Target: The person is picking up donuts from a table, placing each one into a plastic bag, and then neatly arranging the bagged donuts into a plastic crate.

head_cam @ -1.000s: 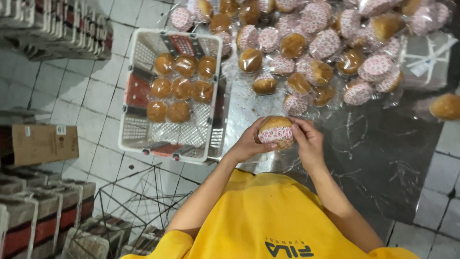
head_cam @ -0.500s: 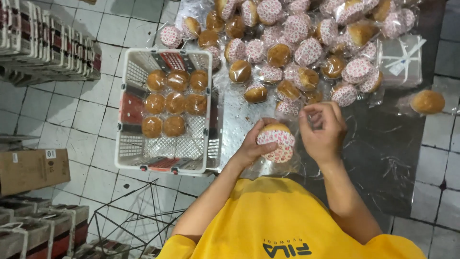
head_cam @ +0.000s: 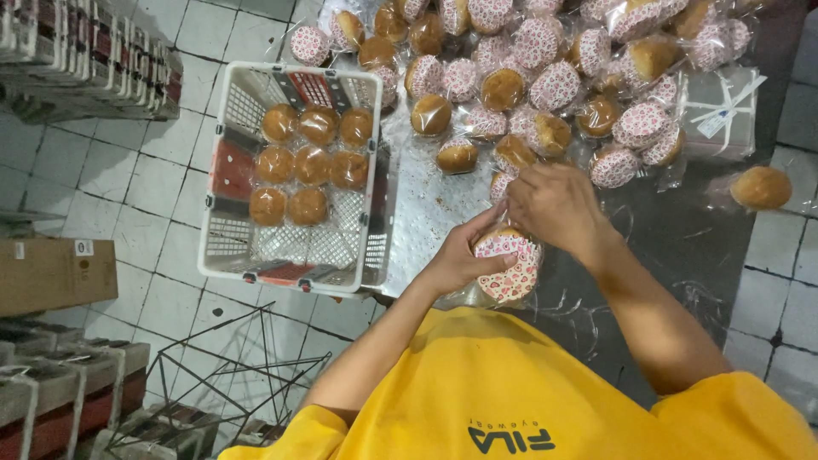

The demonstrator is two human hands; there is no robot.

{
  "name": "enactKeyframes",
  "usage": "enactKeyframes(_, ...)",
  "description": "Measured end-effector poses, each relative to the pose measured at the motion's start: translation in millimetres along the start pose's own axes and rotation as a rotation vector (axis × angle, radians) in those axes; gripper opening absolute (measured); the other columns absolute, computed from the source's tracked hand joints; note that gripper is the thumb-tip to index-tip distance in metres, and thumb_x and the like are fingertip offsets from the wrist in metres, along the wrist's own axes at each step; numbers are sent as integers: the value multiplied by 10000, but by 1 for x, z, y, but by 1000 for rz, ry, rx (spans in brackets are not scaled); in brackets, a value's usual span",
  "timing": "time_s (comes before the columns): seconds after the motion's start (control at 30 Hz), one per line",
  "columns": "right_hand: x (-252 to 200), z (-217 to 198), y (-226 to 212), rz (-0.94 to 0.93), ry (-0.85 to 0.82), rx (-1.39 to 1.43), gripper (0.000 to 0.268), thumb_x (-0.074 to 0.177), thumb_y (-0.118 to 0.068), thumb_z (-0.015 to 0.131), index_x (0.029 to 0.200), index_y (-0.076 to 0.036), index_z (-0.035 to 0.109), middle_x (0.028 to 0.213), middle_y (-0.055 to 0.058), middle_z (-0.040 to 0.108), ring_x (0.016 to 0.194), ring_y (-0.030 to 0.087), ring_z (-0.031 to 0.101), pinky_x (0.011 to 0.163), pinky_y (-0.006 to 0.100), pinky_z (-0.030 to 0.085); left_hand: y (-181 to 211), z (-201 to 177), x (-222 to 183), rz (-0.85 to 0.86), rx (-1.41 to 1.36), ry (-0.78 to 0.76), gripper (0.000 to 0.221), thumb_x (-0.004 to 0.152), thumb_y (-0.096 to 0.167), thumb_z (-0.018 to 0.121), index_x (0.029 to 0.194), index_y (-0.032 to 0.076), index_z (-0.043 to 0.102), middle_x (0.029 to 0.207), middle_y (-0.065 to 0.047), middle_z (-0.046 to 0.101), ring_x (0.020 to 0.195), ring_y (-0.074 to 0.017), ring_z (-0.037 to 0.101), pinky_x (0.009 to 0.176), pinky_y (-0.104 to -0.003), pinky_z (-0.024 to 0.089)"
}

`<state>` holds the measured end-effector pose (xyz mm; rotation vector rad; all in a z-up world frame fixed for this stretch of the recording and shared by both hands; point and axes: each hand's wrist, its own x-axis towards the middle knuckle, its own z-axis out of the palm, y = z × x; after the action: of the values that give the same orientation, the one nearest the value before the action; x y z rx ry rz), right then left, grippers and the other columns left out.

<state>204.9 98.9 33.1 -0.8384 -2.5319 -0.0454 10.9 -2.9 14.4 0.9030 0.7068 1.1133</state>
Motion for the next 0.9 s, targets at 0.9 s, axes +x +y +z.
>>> enactKeyframes(0.9,-47,5,35,328,391,141,185,702,-9,782,801,-133,685,711,9,529,664,263,588,617,360,479,3,4,-20,-18,-125,24,820,855,73,805,1573,78,410,1349,-215,622,1157,-228,652,1001,-369,566)
